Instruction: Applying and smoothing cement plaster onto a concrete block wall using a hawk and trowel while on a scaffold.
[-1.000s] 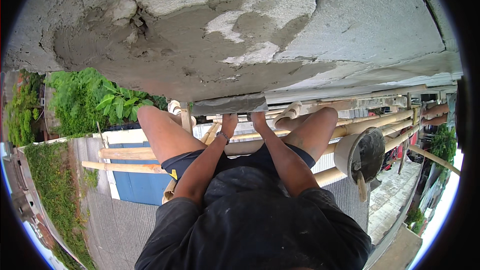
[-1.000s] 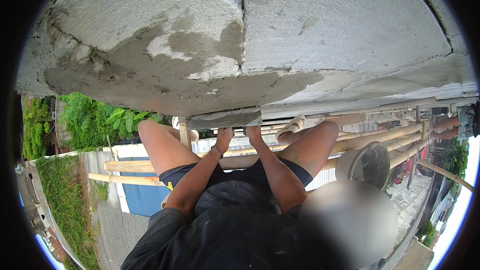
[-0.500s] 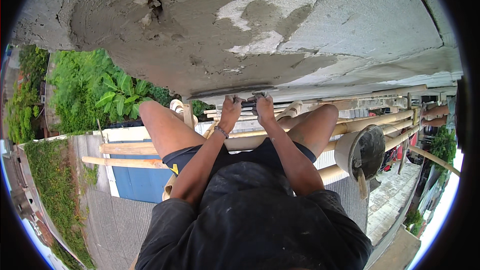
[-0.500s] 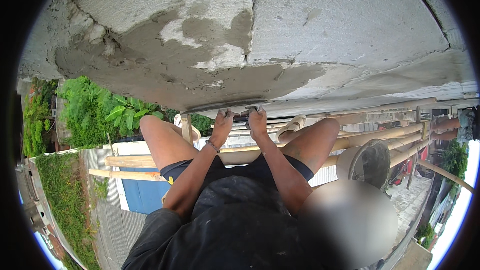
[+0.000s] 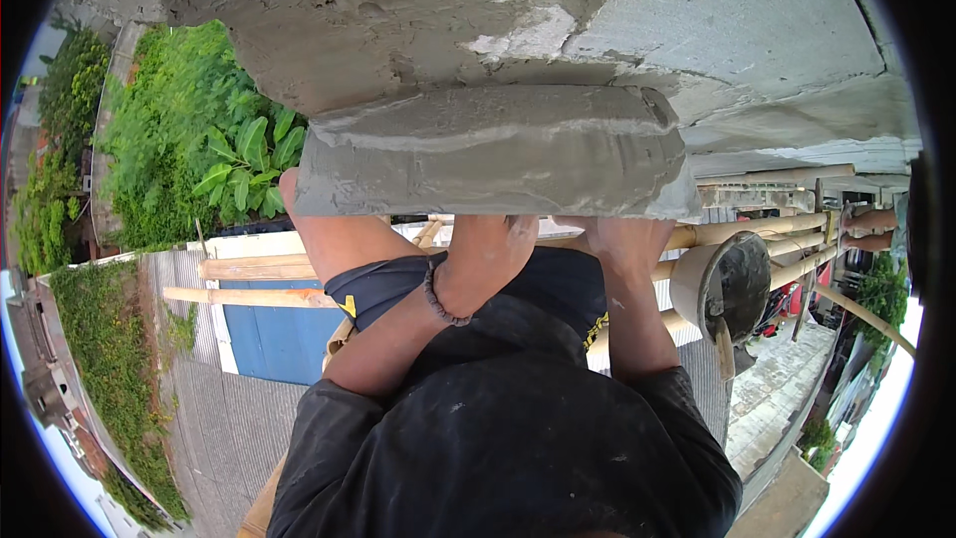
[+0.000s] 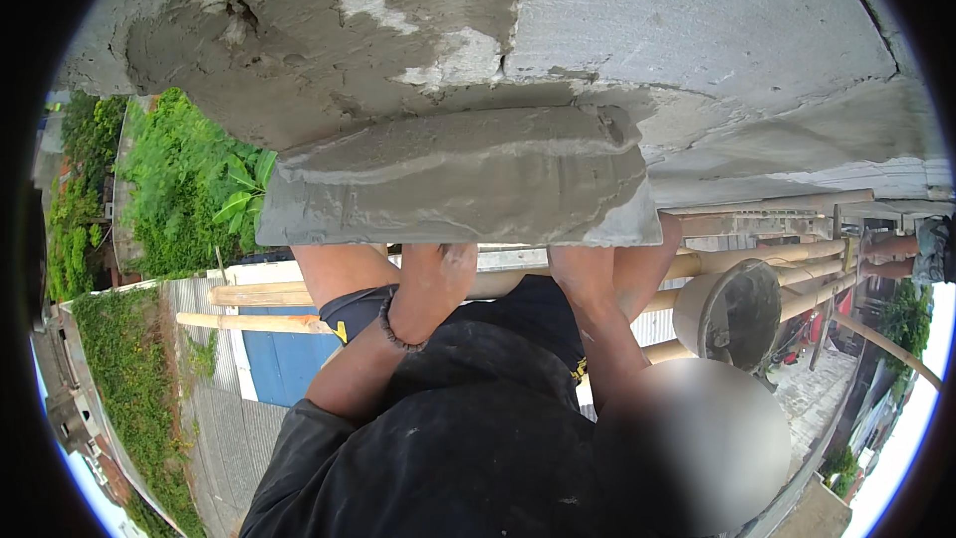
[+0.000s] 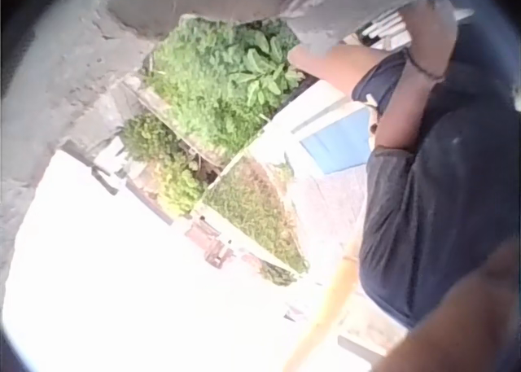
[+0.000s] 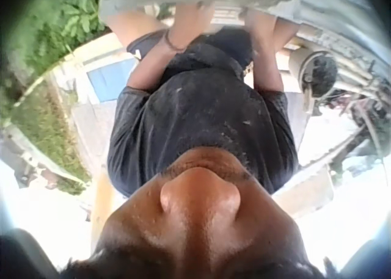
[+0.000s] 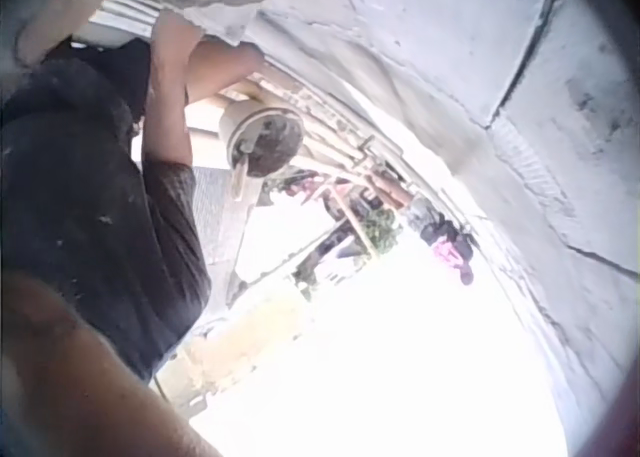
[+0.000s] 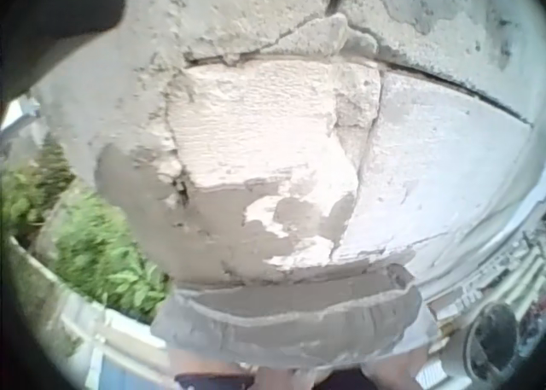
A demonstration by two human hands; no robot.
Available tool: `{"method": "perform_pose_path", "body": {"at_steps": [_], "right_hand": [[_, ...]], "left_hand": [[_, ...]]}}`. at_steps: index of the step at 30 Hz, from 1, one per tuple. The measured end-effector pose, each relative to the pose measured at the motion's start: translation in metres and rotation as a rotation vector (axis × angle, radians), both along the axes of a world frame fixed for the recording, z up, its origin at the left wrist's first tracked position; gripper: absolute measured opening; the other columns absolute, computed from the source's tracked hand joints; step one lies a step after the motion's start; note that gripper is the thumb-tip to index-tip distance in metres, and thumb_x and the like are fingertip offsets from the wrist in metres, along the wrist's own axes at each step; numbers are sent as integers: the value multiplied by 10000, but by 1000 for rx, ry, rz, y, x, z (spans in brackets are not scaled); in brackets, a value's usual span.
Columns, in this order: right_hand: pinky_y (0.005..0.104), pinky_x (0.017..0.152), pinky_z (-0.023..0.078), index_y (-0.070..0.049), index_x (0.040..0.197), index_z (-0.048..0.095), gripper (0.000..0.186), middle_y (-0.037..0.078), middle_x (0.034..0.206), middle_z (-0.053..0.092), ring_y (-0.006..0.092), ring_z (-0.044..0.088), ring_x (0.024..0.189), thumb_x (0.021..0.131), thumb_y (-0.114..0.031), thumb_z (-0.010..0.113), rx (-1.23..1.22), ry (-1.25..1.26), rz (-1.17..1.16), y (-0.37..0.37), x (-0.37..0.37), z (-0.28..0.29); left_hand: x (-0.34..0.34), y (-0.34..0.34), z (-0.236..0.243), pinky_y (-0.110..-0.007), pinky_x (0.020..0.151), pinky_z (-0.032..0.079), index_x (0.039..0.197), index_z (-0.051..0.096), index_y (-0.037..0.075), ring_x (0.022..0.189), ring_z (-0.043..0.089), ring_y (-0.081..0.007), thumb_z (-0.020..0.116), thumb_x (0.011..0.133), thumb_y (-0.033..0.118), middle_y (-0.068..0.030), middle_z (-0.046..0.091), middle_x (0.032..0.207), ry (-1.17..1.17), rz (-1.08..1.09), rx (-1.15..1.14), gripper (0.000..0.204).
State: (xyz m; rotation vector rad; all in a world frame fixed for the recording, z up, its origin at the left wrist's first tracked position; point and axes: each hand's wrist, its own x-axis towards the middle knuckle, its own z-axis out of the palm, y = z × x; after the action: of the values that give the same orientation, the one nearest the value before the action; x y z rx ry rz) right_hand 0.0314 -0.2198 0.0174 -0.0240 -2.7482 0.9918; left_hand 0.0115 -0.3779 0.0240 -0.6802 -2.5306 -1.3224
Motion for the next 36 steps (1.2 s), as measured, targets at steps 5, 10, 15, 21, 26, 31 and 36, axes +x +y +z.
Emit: {"method": "perform_pose_path", "body": {"at_steps": [5, 10, 15, 21, 26, 31, 36], "right_hand": [[300, 782, 409, -90, 1200, 402, 388, 14, 1059, 506, 162, 502, 931, 844, -165, 539, -595, -44, -87, 7, 24, -123], [246, 594, 406, -151, 1116, 432, 247, -15, 959, 512, 111, 502, 772, 879, -196, 485, -1288, -285, -306, -12, 11, -257], [217, 447, 312, -179, 992, 435, 145, -45, 714, 444, 60, 399, 526, 879, -258, 480, -1353, -585, -452, -17, -20, -313], [234, 416, 277, -150, 966, 451, 224, -50, 665, 426, 70, 367, 483, 868, -349, 484, -1352, -477, -563, -19, -39, -334], [251, 414, 283, -161, 1003, 452, 193, -33, 683, 428, 78, 371, 496, 874, -302, 481, -1352, -509, -503, -17, -44, -342], [242, 405, 285, -159, 954, 474, 142, -29, 661, 431, 75, 378, 485, 884, -282, 464, -1418, -454, -551, -18, -44, -324], [236, 391, 277, -153, 895, 464, 106, -26, 619, 423, 73, 366, 450, 876, -256, 478, -1438, -412, -534, -14, -42, -328]], "left_hand": [[26, 5, -83, -433, 804, 400, 992, 586, 16, 874, 543, -353, 541, 711, 46, -160, 571, 972, -7, 13, -91, 286], [21, 3, -224, -281, 582, 384, 852, 516, 34, 635, 441, -127, 478, 823, 73, -39, 471, 730, -1178, 96, 990, 62], [-12, 1, -267, -255, 545, 356, 812, 471, 62, 581, 363, -95, 448, 873, 144, -2, 366, 663, -1289, 155, 908, 105], [-30, 1, -316, -279, 574, 382, 834, 455, 23, 600, 364, -111, 382, 905, 152, -27, 382, 692, -1325, 17, 781, 164], [-33, 0, -335, -280, 576, 382, 849, 468, 30, 600, 362, -111, 413, 898, 153, -19, 375, 685, -1061, -121, 531, 143], [-34, 6, -313, -249, 506, 344, 819, 509, 87, 554, 343, -69, 509, 853, 163, 36, 366, 644, -1312, 62, 957, 82], [-33, 9, -291, -244, 522, 357, 851, 515, 76, 561, 360, -71, 536, 851, 177, 33, 399, 657, -1285, 117, 847, 103]]}}
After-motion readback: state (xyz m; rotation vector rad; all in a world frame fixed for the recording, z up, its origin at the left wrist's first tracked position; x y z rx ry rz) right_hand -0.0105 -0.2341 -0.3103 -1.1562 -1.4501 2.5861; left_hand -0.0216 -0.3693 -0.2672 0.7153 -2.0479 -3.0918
